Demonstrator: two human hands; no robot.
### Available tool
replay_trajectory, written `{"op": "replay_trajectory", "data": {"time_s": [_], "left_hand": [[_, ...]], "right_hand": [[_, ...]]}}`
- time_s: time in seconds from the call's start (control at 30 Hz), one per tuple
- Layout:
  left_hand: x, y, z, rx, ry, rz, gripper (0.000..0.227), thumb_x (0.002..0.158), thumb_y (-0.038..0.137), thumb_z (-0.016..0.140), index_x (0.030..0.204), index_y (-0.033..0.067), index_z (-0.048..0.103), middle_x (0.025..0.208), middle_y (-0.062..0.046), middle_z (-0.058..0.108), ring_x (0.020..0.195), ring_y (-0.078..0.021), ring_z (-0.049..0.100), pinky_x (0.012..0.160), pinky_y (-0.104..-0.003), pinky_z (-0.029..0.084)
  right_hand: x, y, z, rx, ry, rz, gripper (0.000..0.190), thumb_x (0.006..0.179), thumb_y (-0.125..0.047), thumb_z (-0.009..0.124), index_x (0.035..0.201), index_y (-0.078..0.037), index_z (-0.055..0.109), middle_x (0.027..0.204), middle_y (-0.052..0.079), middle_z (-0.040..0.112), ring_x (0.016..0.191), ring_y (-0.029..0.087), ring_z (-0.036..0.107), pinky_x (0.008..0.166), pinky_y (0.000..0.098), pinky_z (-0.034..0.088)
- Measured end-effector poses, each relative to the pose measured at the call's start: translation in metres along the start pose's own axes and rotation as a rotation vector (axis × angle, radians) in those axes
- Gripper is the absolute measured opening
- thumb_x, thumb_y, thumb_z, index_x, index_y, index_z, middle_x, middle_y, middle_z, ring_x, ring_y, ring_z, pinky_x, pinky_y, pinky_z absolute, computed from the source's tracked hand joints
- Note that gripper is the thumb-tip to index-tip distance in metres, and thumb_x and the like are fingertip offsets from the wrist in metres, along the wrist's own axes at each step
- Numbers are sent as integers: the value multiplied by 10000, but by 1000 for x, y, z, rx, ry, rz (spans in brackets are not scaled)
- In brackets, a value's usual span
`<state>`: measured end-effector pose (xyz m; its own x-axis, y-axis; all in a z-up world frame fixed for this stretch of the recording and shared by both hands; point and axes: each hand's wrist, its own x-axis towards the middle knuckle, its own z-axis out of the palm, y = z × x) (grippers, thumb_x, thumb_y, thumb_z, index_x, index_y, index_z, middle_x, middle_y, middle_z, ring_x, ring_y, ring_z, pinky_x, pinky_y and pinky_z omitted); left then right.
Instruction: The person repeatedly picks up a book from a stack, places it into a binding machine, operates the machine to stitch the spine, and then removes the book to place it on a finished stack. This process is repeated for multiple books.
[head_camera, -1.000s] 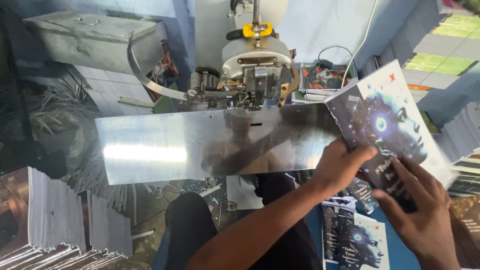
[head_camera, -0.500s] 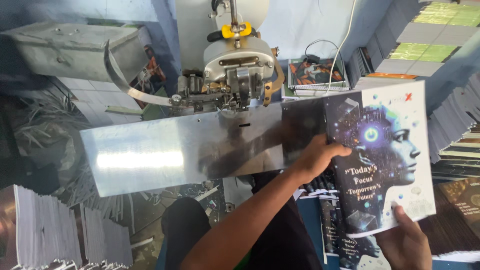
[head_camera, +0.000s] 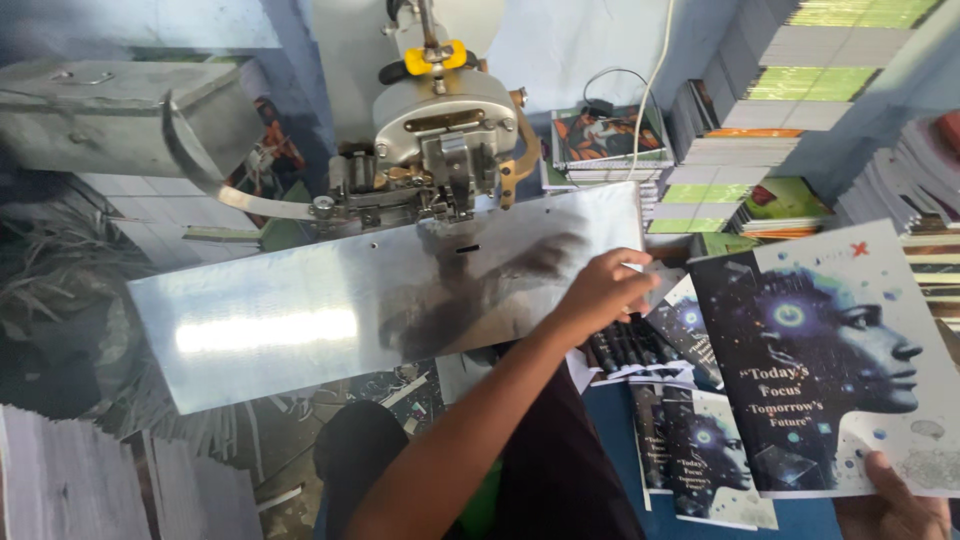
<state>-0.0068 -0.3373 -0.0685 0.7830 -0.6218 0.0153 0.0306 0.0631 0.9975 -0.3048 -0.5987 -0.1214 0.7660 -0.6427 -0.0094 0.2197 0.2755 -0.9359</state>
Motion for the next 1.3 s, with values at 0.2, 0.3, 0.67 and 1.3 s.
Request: {"op": "replay_trajectory", "data": {"time_s": [0.2,0.3,0.67,1.3], "left_hand": [[-3,-1,-15,-20,69,-31,545,879,285,698,1331,-4,599,1072,-151,750,806,-164,749,596,-261,542],[-10,0,-15,-47,99,-58,547,871,262,707,1330,-12,590,1082,-160,741,801,-175,747,586,-269,540],[-32,-9,-42,-34,167,-72,546,882,261,693,1347,-2,582,1080,-139,737,811,-165,740,602,-268,537],[-51,-9,-109,-38,408,6,501,905,234,661,1348,17,572,1136,-89,715,885,-163,712,673,-294,540]], "right_hand": [[3,52,-72,184,-148,-45,683,951,-74,665,1569,-63,375,1449,200,586,1306,336,623,1013,531,483],[-4,91,-99,203,-61,66,691,959,-106,658,1577,-55,355,1461,218,560,1319,354,601,1026,532,481],[17,177,-80,73,387,725,740,987,-221,636,1607,-24,283,1504,286,464,1368,424,520,1072,536,472],[134,73,75,-391,61,92,711,1007,-219,648,1565,95,339,1468,334,519,1250,397,617,983,479,562]]}}
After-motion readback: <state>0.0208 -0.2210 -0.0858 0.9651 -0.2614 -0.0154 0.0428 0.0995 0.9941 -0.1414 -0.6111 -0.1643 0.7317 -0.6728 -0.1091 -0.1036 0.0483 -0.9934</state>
